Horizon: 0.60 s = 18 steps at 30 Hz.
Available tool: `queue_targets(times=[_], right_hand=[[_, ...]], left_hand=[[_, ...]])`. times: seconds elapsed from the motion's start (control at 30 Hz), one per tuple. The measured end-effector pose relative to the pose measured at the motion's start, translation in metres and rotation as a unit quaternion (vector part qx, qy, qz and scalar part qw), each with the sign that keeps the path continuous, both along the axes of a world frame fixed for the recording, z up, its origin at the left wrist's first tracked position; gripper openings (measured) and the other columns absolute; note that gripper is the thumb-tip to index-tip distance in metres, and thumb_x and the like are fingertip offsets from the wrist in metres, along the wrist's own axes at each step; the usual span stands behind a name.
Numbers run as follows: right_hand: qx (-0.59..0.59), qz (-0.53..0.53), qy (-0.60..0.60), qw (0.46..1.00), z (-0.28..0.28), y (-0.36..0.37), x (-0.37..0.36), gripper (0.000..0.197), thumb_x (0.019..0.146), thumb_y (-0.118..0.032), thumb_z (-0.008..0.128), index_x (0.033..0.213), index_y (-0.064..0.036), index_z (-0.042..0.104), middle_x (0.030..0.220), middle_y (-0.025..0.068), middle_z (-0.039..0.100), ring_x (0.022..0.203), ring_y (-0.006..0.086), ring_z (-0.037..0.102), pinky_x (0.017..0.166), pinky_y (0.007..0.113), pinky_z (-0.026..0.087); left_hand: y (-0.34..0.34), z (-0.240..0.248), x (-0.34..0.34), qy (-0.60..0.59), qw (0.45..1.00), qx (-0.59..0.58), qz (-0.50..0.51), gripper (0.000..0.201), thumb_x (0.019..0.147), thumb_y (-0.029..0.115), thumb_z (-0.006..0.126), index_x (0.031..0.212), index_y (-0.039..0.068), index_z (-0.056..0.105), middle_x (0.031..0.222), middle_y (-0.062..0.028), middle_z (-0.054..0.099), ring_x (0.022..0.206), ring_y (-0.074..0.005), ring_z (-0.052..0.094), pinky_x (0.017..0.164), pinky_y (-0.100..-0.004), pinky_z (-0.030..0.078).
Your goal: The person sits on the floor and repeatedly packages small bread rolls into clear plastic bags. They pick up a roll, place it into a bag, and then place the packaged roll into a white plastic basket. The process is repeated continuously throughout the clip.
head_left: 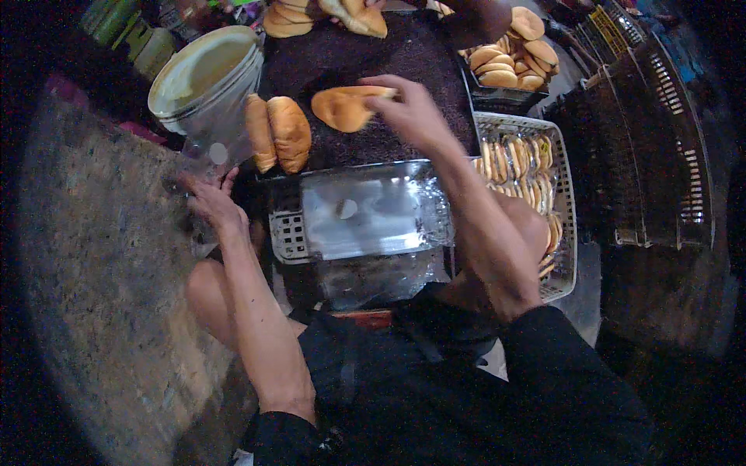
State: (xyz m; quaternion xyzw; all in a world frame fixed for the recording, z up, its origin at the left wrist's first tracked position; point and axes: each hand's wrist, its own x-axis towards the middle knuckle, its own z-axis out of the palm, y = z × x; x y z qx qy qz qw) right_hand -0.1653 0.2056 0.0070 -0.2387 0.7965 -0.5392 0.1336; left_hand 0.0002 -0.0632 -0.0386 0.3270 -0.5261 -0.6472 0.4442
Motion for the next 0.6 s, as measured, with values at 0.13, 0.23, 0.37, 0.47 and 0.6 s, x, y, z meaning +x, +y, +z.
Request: queue_targets(times=[0.13,0.23,0.37,0.47,0.6], right_hand=[[-0.183,-0.042,-0.197,0.962,0.061,0.106,0.017,0.052,0.080,-0.019,0.055,0.126,0.0053,0.050,0.117,0.0163,0.059,0.108,0.0230,0.057,0.097,0.032,0.041],[-0.180,-0.023,-0.166,0.969,0.075,0.112,0.025,0.053,0.081,-0.023,0.058,0.126,0.0041,0.050,0.115,0.0149,0.059,0.103,0.0215,0.056,0.093,0.031,0.042],[-0.157,-0.035,-0.107,0.981,0.062,0.086,0.050,0.063,0.078,-0.031,0.066,0.127,0.0041,0.049,0.101,0.0104,0.063,0.081,0.0159,0.056,0.075,0.028,0.046],[-0.184,-0.102,-0.013,0.978,0.069,0.088,0.084,0.052,0.081,-0.029,0.067,0.118,0.0037,0.052,0.101,0.0144,0.062,0.090,0.0190,0.059,0.082,0.029,0.046],[0.020,-0.131,0.443,0.887,0.075,0.112,0.109,0.051,0.078,-0.025,0.069,0.122,-0.0099,0.049,0.122,0.0168,0.052,0.122,0.0361,0.043,0.104,0.047,0.032]], left_hand=[[0.032,0.006,-0.024,-0.016,0.993,-0.053,-0.101,0.069,0.094,0.057,0.033,0.131,-0.001,0.039,0.126,-0.0171,0.050,0.100,-0.0286,0.060,0.069,-0.0356,0.057],[0.063,0.005,-0.028,-0.002,0.975,-0.089,-0.203,0.068,0.094,0.056,0.035,0.133,0.001,0.040,0.130,-0.0165,0.047,0.105,-0.0297,0.057,0.073,-0.0376,0.057],[0.139,0.024,-0.029,0.098,0.924,0.082,-0.359,0.067,0.090,0.053,0.049,0.135,0.005,0.037,0.132,-0.0143,0.046,0.110,-0.0276,0.055,0.077,-0.0403,0.056],[0.193,0.048,-0.032,0.075,0.919,0.182,-0.341,0.067,0.086,0.052,0.059,0.133,0.008,0.040,0.130,-0.0117,0.048,0.111,-0.0245,0.055,0.088,-0.0441,0.051],[0.217,0.057,-0.035,0.166,0.857,0.341,-0.350,0.060,0.084,0.047,0.063,0.127,0.009,0.044,0.125,-0.0087,0.052,0.108,-0.0220,0.056,0.095,-0.0411,0.045]])
